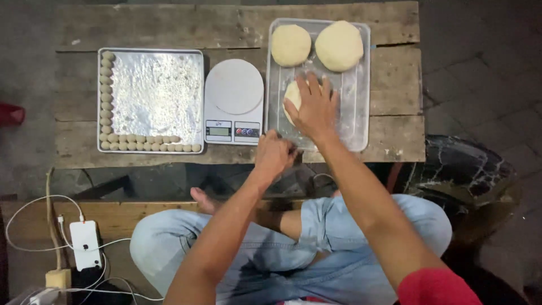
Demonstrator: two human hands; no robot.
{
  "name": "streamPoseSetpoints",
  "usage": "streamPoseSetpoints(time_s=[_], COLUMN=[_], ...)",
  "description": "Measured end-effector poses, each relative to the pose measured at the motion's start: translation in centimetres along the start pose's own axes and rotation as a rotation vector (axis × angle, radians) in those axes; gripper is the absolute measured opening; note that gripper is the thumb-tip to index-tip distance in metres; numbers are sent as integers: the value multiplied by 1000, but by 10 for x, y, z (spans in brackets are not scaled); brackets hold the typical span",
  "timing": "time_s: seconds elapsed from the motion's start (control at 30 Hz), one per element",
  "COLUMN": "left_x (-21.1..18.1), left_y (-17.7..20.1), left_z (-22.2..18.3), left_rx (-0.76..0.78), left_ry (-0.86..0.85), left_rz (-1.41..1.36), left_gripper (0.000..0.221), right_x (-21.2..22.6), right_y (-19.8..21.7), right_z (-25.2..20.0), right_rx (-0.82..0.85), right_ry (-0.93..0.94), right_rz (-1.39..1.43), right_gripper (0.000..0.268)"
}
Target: Pinching off pieces of dough, weighing them on a scale, and rolling them into small balls before placing them on a tray.
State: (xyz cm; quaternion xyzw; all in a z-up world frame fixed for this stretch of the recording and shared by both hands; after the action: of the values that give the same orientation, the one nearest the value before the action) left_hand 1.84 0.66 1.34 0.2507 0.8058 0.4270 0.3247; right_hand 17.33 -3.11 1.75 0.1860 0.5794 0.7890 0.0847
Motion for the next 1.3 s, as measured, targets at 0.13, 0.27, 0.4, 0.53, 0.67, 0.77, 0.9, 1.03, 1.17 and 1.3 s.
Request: streamPoseSetpoints(time_s=[0.13,0.27,0.4,0.53,0.67,0.77,0.9,1.03,1.17,1.3], left_x=[-9,4,-5,-5,-16,-20,-32,-48,-45,-35], left_y=[19,2,26,28,50,60,66,71,48,10], left_z=[-10,-4,-17,-13,-22,-29,-22,-17,-3,9], left_rx=[93,-17,-4,-59,-46,-119,-274,-258,-413,-458], left_ry=[58,2,-27,-62,-60,-119,-243,-195,-233,-208], left_rz=[112,-67,-11,-82,-207,-172,-82,-114,-241,-126], left_gripper=[33,33,21,20,31,31,38,44,64,80], right_x=[-19,-54,-79,-50,-45,-32,-37,-32,-17,-6], right_y=[11,28,28,50,42,38,32,31,49,63], right_z=[10,-22,-62,-86,-78,-70,-63,-59,-53,-45], right_rx=[331,2,278,36,-95,-94,-49,-72,-104,-134], right_ry=[-182,-476,-308,-155,-150,-182,-217,-268,-256,-220], right_rz=[233,877,244,269,268,303,286,310,367,393], right_gripper=[79,67,32,42,50,47,29,22,25,35])
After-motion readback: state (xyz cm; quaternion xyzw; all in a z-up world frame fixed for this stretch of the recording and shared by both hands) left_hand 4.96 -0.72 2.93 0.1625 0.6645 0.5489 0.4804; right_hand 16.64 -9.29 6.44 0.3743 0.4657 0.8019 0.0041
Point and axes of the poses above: each hand's wrist, its own z-axis towards the middle knuckle, its own y-axis out of the back of the hand, x = y × z, the point moved 1 cm from there along z, towards the middle knuckle, and after that the axes turned 10 degrees about y, right-handed, at the moved point
